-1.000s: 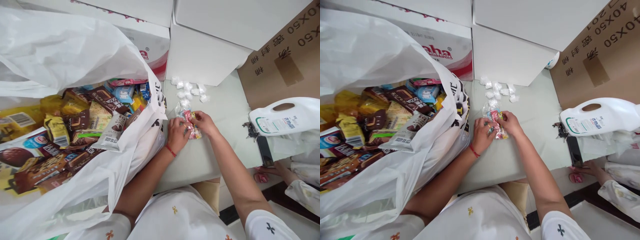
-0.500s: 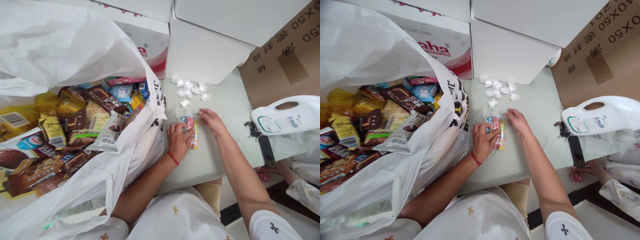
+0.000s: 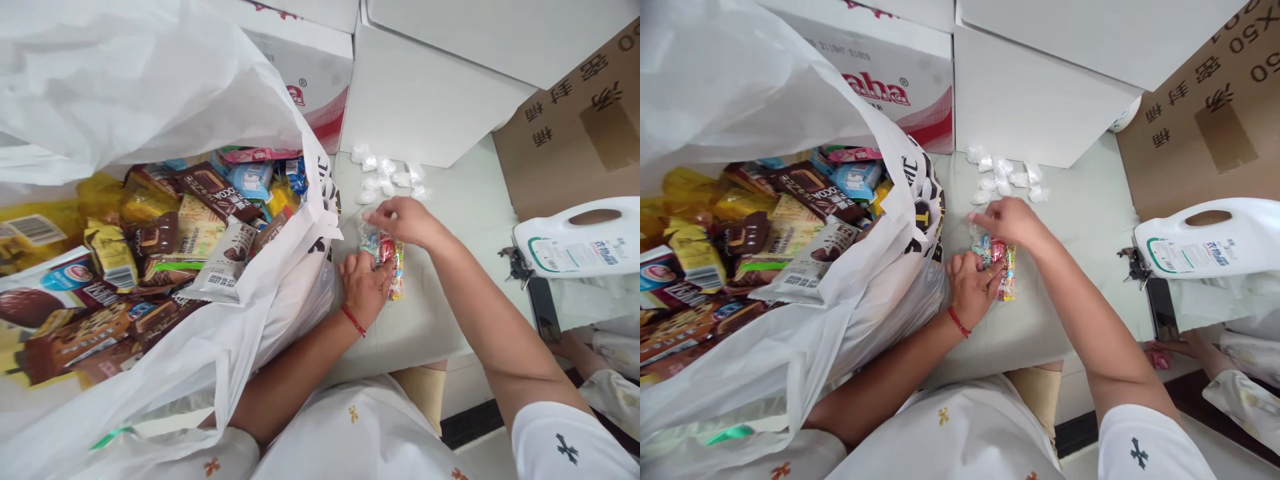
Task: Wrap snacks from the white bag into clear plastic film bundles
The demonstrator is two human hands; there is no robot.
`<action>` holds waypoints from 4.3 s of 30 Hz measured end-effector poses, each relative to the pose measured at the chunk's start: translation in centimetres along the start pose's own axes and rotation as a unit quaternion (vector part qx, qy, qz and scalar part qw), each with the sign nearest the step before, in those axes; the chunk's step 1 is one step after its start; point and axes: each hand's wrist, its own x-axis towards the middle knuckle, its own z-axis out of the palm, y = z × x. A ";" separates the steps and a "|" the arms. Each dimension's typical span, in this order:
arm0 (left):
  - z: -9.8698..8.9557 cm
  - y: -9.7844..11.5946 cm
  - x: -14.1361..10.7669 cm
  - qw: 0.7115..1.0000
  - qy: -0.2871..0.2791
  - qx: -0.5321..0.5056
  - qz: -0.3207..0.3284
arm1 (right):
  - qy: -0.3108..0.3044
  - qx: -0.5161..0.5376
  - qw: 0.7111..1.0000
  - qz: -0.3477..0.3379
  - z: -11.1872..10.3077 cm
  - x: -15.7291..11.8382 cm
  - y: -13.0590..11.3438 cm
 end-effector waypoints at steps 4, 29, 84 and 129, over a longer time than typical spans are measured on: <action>-0.3 0.2 0.0 0.999 -0.026 0.019 0.017 | -0.124 -0.124 0.984 0.007 0.7 0.0 -2.5; -0.3 0.4 0.0 0.999 0.010 -0.011 0.032 | -0.144 0.268 0.946 0.111 -1.0 4.3 1.3; -0.2 -0.5 0.4 0.995 0.001 -0.068 0.070 | -0.054 0.101 0.988 0.104 0.1 4.1 4.8; -2.6 -2.0 1.9 0.943 -0.118 -0.296 0.094 | 0.139 0.256 0.932 -0.216 5.2 -12.4 5.7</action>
